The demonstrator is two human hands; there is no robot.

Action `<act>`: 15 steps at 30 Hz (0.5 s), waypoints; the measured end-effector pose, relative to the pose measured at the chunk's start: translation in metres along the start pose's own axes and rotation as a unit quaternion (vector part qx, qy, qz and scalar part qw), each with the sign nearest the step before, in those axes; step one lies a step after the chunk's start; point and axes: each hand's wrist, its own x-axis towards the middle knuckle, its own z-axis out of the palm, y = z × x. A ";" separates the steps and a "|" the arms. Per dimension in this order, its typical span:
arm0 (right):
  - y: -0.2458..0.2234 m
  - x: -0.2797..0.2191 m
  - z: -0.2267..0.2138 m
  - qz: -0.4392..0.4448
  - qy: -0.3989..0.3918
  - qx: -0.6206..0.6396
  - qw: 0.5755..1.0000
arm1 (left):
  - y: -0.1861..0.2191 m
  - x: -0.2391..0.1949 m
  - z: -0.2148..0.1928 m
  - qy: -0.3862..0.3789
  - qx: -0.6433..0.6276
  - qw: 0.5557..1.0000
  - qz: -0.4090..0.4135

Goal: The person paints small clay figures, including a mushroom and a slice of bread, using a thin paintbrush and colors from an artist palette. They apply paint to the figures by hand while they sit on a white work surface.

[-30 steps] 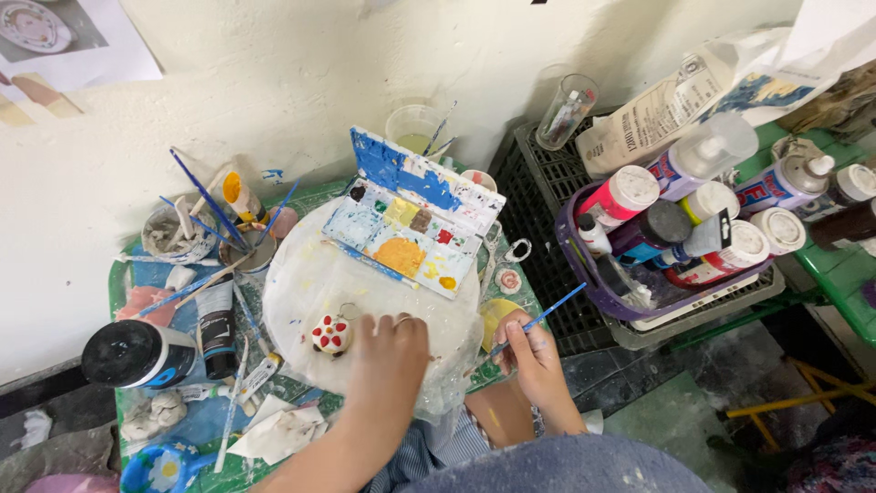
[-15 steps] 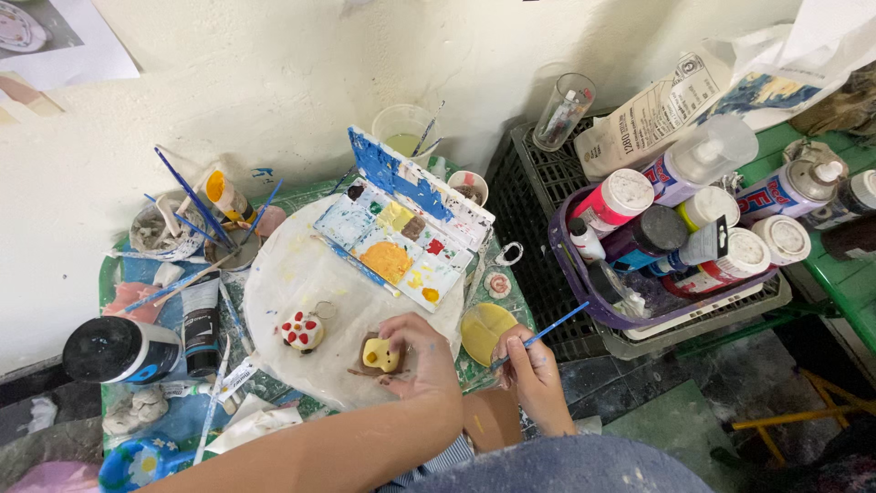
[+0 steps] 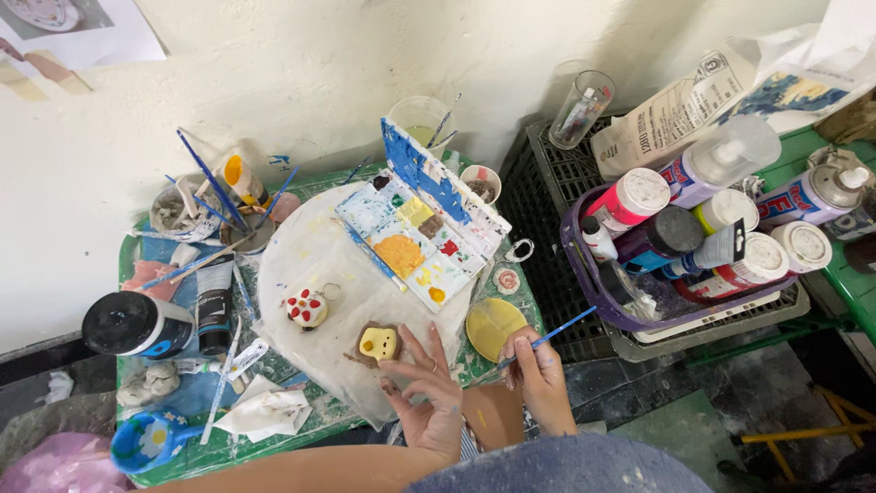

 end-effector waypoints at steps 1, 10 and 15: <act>0.000 0.000 0.002 0.001 0.001 0.006 1.000 | 0.002 -0.002 0.003 0.007 0.005 1.000 -0.004; -0.018 0.002 0.028 -0.157 0.127 0.091 0.975 | 0.040 -0.013 0.009 0.045 -0.100 0.990 -0.093; -0.014 0.006 0.056 -0.195 0.015 -0.035 0.980 | 0.043 -0.019 0.023 0.091 -0.239 0.963 -0.086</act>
